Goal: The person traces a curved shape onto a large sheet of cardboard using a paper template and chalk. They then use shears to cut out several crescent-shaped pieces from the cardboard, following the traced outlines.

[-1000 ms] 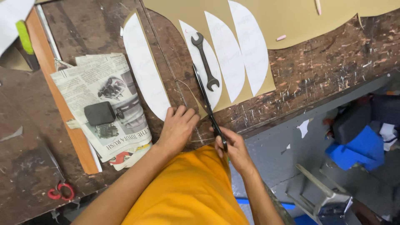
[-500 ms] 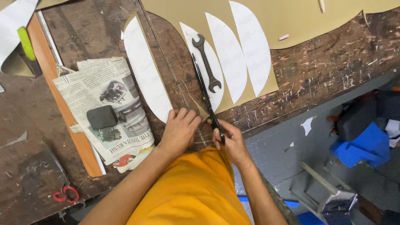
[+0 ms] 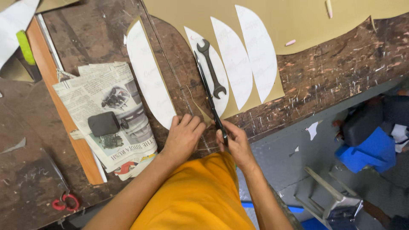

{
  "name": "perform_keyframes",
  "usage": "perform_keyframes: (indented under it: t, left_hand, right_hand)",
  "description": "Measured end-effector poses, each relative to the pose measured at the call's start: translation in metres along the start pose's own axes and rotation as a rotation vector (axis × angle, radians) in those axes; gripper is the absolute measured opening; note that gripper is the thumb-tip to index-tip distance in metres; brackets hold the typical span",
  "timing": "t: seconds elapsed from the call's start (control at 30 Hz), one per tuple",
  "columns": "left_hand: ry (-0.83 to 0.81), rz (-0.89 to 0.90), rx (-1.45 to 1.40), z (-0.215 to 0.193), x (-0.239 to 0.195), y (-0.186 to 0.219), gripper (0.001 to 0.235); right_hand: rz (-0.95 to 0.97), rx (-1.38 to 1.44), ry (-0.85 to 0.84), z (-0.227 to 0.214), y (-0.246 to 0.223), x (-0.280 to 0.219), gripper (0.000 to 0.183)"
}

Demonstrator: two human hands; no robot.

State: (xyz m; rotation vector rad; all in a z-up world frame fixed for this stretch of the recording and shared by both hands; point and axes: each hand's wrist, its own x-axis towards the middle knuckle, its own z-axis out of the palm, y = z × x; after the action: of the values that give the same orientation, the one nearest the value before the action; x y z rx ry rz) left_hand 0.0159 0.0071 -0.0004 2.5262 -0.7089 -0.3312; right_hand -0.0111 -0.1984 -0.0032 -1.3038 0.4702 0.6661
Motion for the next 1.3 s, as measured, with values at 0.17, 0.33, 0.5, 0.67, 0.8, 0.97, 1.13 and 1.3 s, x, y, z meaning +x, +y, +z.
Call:
perform_keyframes:
  t: [0.17,0.33,0.5,0.67,0.8,0.97,1.13,1.3]
  left_hand:
    - [0.023,0.005,-0.014,-0.002,-0.003,0.001,0.024]
    - [-0.02,-0.004,-0.003,-0.002,0.001,-0.002,0.021]
    - [0.021,0.014,-0.003,-0.004,0.003,-0.003,0.022]
    - [-0.025,-0.004,-0.02,-0.006,0.001,-0.001,0.021]
    - [-0.058,-0.009,-0.007,-0.007,0.005,-0.004,0.026]
    - [-0.042,-0.001,-0.039,-0.008,0.0,0.001,0.026]
    - [-0.058,0.011,-0.022,-0.01,0.005,-0.007,0.025]
    - [-0.036,0.013,-0.055,-0.003,0.003,-0.005,0.021]
  right_hand:
    - [0.054,0.016,0.023,0.001,-0.002,0.0,0.038]
    - [0.008,-0.039,0.006,0.003,-0.011,0.01,0.037]
    - [0.017,-0.077,0.012,0.006,-0.022,0.016,0.038]
    - [0.04,-0.053,-0.001,0.006,-0.023,0.012,0.039]
    - [0.045,-0.027,0.0,0.006,-0.019,0.018,0.04]
    - [0.106,0.013,-0.018,-0.004,-0.016,-0.004,0.046]
    - [0.128,0.185,-0.074,-0.008,-0.009,-0.013,0.047]
    - [0.063,0.175,-0.066,-0.008,0.004,0.001,0.045]
